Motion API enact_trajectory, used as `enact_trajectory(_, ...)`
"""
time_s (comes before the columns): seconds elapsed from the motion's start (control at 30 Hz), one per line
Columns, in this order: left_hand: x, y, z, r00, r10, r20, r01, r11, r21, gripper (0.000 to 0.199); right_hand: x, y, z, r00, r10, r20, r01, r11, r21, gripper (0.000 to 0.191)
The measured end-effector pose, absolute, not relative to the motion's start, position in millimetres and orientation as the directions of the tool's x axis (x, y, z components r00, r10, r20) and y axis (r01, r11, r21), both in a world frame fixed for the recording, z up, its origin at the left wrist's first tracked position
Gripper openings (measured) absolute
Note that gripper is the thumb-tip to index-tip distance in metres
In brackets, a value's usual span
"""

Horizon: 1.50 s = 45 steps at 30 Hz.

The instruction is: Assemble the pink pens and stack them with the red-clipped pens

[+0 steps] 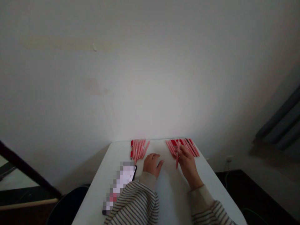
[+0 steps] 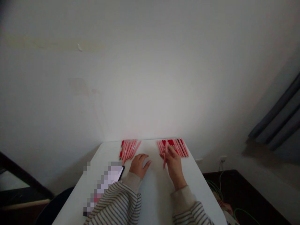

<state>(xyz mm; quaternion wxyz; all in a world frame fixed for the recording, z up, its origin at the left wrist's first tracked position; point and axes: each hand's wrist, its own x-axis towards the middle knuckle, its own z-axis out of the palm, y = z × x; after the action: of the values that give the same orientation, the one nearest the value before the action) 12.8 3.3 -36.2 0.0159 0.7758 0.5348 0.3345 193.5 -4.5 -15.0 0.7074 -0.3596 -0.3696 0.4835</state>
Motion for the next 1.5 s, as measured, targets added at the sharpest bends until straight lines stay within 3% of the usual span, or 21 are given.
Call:
enact_trajectory(0.13,12.2,6.7,-39.8,0.096,0.741,0.665,0.819,-0.438,0.370,0.031,191.1,-5.1,-21.8,0.268,0.897,0.350,-0.030,0.371,-0.928,0.042)
enact_trajectory(0.27,10.8,6.9,-34.6,0.001,0.665,0.747,0.808,-0.441,0.391,0.030,182.4,-12.1,-22.7,0.119,0.829,0.547,0.304,0.494,-0.814,0.029)
enact_trajectory(0.37,9.7,4.7,-28.0,-0.048,0.662,0.748,0.802,-0.420,0.424,0.027,174.5,-18.2,-21.0,-0.018,0.828,0.561,0.425,0.514,-0.745,0.028)
enact_trajectory(0.63,8.2,1.1,-21.0,-0.034,0.755,0.655,0.816,-0.357,0.455,0.025,171.7,-18.5,-25.2,-0.100,0.842,0.530,0.468,0.509,-0.722,0.028)
enact_trajectory(0.9,-9.5,16.2,-29.1,-0.155,0.724,0.672,0.845,-0.255,0.470,0.027,181.4,-17.2,-30.7,-0.035,0.847,0.530,0.482,0.479,-0.734,0.027)
enact_trajectory(1.03,-13.1,21.0,-32.4,-0.212,0.739,0.640,0.855,-0.177,0.488,0.029,189.2,-19.1,-33.3,-0.036,0.832,0.553,0.544,0.481,-0.687,0.021)
enact_trajectory(1.3,-11.3,22.6,-32.0,-0.201,0.765,0.611,0.849,-0.176,0.499,0.031,190.5,-22.6,-36.1,-0.046,0.792,0.608,0.698,0.461,-0.548,0.029)
enact_trajectory(1.5,3.1,25.5,-28.1,-0.212,0.743,0.634,0.849,-0.181,0.496,0.033,194.0,-20.9,-41.2,-0.007,0.792,0.611,0.724,0.425,-0.543,0.027)
